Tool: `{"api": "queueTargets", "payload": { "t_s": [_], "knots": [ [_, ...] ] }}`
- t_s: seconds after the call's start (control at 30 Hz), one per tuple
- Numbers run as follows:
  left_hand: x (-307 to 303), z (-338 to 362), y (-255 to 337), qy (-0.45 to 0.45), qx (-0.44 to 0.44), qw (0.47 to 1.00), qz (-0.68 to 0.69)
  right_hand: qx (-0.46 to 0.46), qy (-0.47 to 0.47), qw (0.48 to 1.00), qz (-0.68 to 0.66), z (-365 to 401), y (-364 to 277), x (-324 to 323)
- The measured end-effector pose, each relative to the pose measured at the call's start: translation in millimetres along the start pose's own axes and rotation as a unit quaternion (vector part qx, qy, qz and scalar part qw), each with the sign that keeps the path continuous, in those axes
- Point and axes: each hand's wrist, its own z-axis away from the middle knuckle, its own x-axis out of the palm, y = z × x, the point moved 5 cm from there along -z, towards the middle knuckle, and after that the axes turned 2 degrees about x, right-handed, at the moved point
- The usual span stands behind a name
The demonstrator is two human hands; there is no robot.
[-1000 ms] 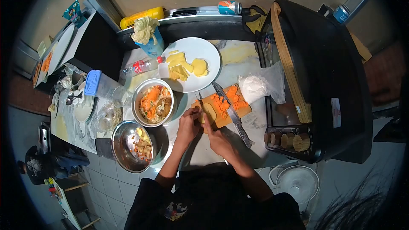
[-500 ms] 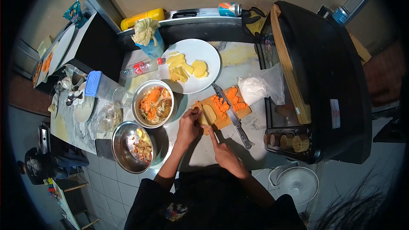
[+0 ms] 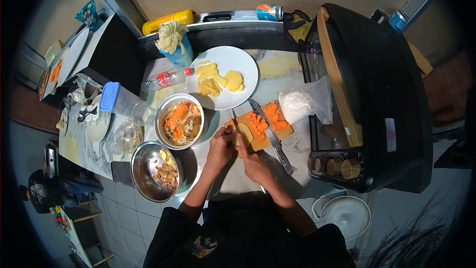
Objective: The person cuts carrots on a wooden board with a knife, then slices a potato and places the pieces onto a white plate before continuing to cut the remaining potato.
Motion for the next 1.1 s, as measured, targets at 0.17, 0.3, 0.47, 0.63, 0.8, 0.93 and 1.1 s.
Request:
{"api": "queueTargets", "payload": {
  "t_s": [0.17, 0.3, 0.47, 0.63, 0.8, 0.93, 1.1],
  "knots": [
    [0.1, -0.6, -0.9, -0.003, -0.017, 1.0, 0.014, 0.07, -0.066, 0.993, 0.067, 22.1, 1.8, 1.5],
    [-2.6, -1.6, 6.0, -0.01, -0.011, 1.0, -0.012, 0.078, -0.085, 0.992, 0.059, 36.2, 3.0, 2.0],
    [-0.2, -1.0, 5.2, -0.017, -0.01, 1.0, -0.002, 0.071, -0.066, 0.992, 0.079, 18.8, 6.6, 5.5],
    [-3.5, -1.5, 8.3, -0.036, -0.01, 0.999, -0.017, 0.04, -0.041, 0.997, 0.042, -5.3, -6.0, -3.9],
    [-1.2, -0.5, 3.9, -0.019, -0.004, 1.0, 0.001, 0.005, 0.002, 0.999, 0.04, 3.2, -3.4, -2.7],
    [-2.0, -1.4, 3.8, -0.021, -0.011, 1.0, 0.001, 0.082, -0.087, 0.988, 0.096, 27.4, -3.0, -1.6],
    [-3.6, -0.7, 9.6, -0.024, 0.004, 0.999, -0.022, 0.066, -0.064, 0.992, 0.087, 28.3, 0.0, 2.6]
  ]
}}
